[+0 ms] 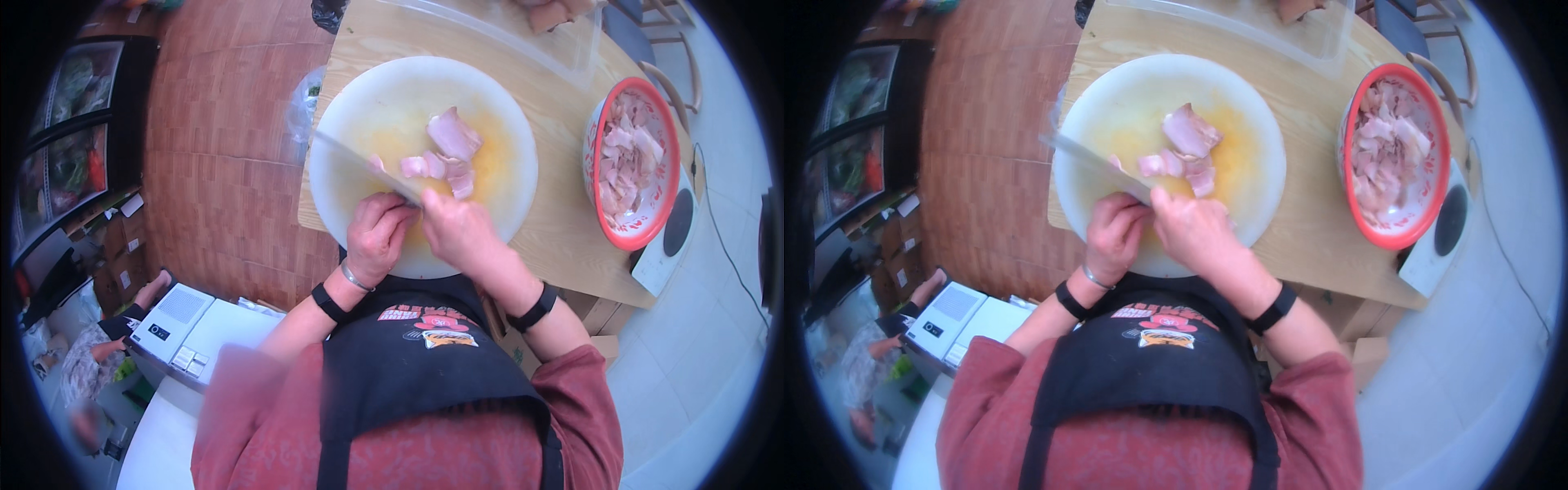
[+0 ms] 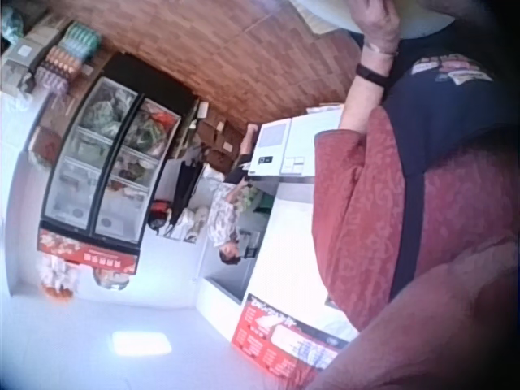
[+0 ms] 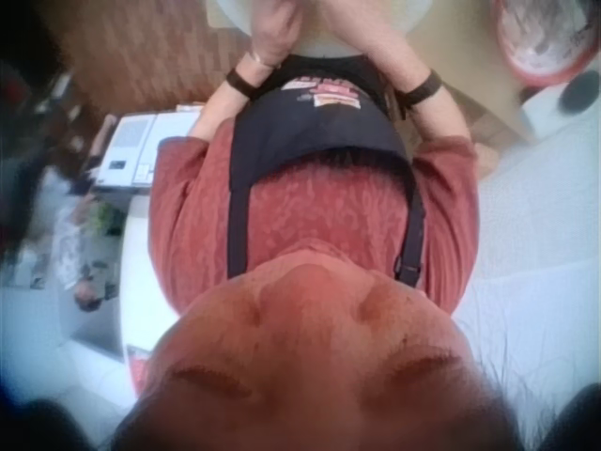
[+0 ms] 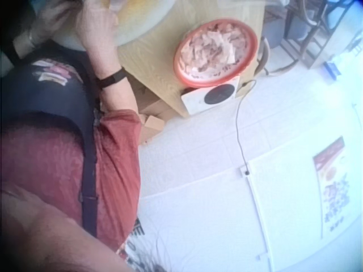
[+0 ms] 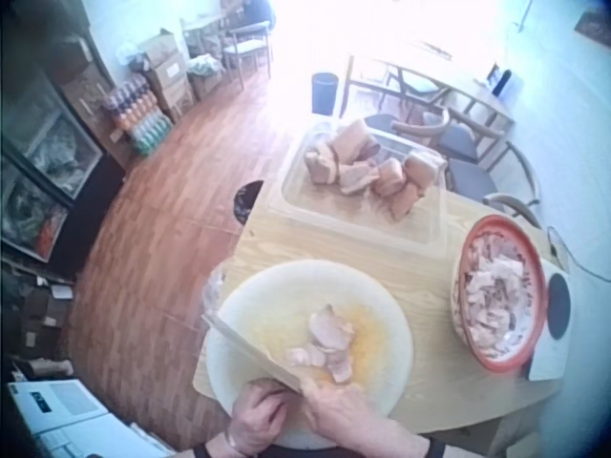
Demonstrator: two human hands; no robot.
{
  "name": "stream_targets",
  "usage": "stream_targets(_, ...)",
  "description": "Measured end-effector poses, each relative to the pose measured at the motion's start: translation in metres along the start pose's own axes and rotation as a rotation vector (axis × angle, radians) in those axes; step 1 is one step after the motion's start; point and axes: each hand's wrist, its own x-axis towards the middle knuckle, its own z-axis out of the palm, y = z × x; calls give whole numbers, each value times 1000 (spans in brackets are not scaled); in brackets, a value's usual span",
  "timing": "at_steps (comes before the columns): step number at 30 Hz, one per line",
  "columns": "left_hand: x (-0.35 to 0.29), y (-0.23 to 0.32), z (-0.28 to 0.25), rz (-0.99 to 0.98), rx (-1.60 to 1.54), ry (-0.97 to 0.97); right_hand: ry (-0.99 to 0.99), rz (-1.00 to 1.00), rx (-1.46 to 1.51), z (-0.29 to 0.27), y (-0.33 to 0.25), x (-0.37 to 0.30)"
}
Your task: The person uses a large cleaver to slice pieces of raw meat on a white cutting board. They hold the meat with their left hand and cut it into smaller chunks, transferring the sliced pieces into a red bowl to the right. The process is repetitive, focusing on portioning the meat.
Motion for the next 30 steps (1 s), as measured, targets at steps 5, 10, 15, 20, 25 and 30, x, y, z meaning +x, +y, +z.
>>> stream_targets(5,-5,-3,-1,14,0,45,68,-13,21,-21,6,-22)
stream_targets(10,-1,0,-1,-18,3,38,-104,-12,-120,-58,-12,-74)
stream_targets(15,-1,0,1,-35,15,53,-140,9,-152,-58,-14,-81)
stream_targets(20,-3,-2,1,-59,1,24,-145,14,-123,-45,-12,-66)
stream_targets(25,-3,-3,3,-34,-19,12,-72,-65,-161,-11,-7,-16)
stream_targets(30,0,1,1,5,10,34,77,13,18,-2,7,-7)
